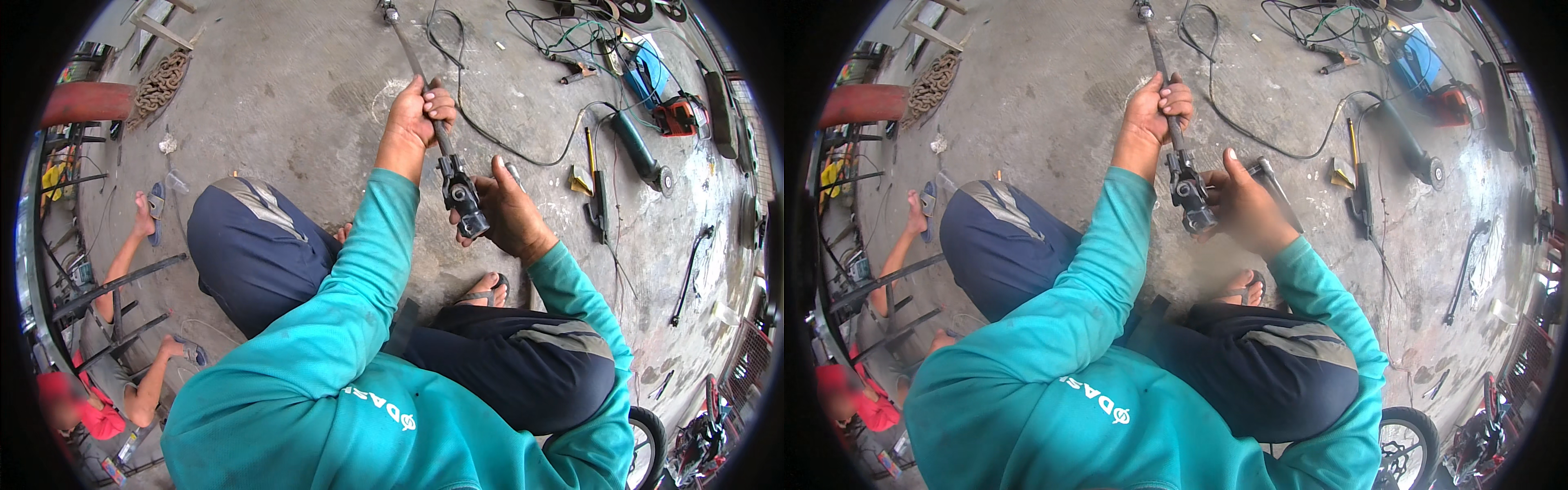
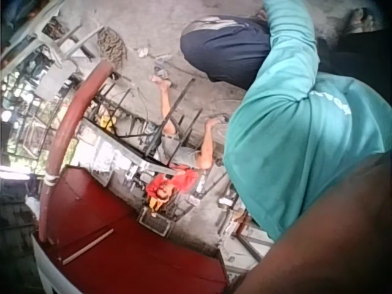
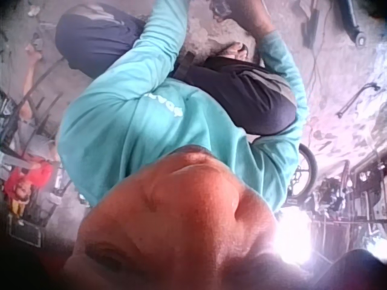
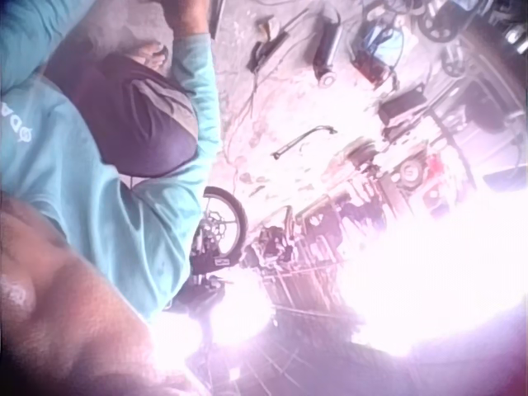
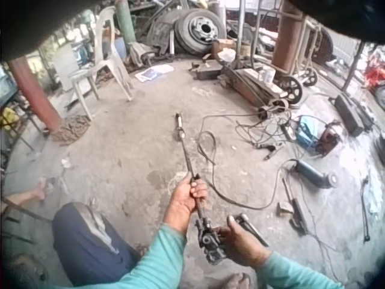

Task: The person sits on the floor and uses a hammer and a wrench to work on a mechanical part attached to a long metal rod. They repeatedly strike the part with the hammer and adjust it with the wrench.

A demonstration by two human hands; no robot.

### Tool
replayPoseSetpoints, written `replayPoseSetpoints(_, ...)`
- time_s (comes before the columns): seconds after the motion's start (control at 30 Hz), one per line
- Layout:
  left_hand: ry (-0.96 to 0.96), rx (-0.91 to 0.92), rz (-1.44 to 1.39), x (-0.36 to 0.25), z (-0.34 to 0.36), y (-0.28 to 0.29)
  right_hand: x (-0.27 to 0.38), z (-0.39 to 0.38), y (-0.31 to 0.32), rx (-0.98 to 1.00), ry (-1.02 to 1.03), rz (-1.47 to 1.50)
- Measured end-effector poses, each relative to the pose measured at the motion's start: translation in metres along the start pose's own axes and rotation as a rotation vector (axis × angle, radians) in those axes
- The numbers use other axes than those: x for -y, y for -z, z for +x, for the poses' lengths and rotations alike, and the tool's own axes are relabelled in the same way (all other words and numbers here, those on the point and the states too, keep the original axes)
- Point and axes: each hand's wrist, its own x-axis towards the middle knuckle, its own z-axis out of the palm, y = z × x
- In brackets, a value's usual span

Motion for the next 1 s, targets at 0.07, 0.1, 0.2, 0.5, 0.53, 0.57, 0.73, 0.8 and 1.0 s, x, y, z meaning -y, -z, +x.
replayPoseSetpoints(0.07,-0.033,0.011,0.005,-0.001,-0.005,-0.009,-0.001,0.001,0.002,-0.05,0.014,0.034)
replayPoseSetpoints(0.1,-0.034,0.013,-0.002,-0.001,-0.007,-0.016,-0.002,0.002,0.003,-0.072,0.023,0.052)
replayPoseSetpoints(0.2,-0.027,0.046,-0.037,-0.006,-0.01,-0.028,0.0,0.002,0.003,-0.028,0.068,-0.02)
replayPoseSetpoints(0.5,-0.032,0.054,-0.061,-0.007,-0.009,-0.033,0.029,-0.025,-0.028,0.18,0.238,-0.177)
replayPoseSetpoints(0.53,-0.037,0.054,-0.073,-0.007,-0.009,-0.036,0.031,-0.027,-0.028,0.211,0.25,-0.174)
replayPoseSetpoints(0.57,-0.043,0.055,-0.085,-0.007,-0.009,-0.038,0.032,-0.03,-0.029,0.243,0.261,-0.171)
replayPoseSetpoints(0.73,-0.005,0.135,-0.127,-0.014,-0.008,-0.058,0.03,-0.029,-0.02,0.206,0.252,-0.095)
replayPoseSetpoints(0.8,0.008,0.136,-0.15,-0.015,-0.011,-0.063,0.029,-0.028,-0.013,0.149,0.235,-0.124)
replayPoseSetpoints(1.0,0.009,0.156,-0.179,-0.015,-0.016,-0.067,0.019,-0.015,0.001,0.005,0.164,-0.273)
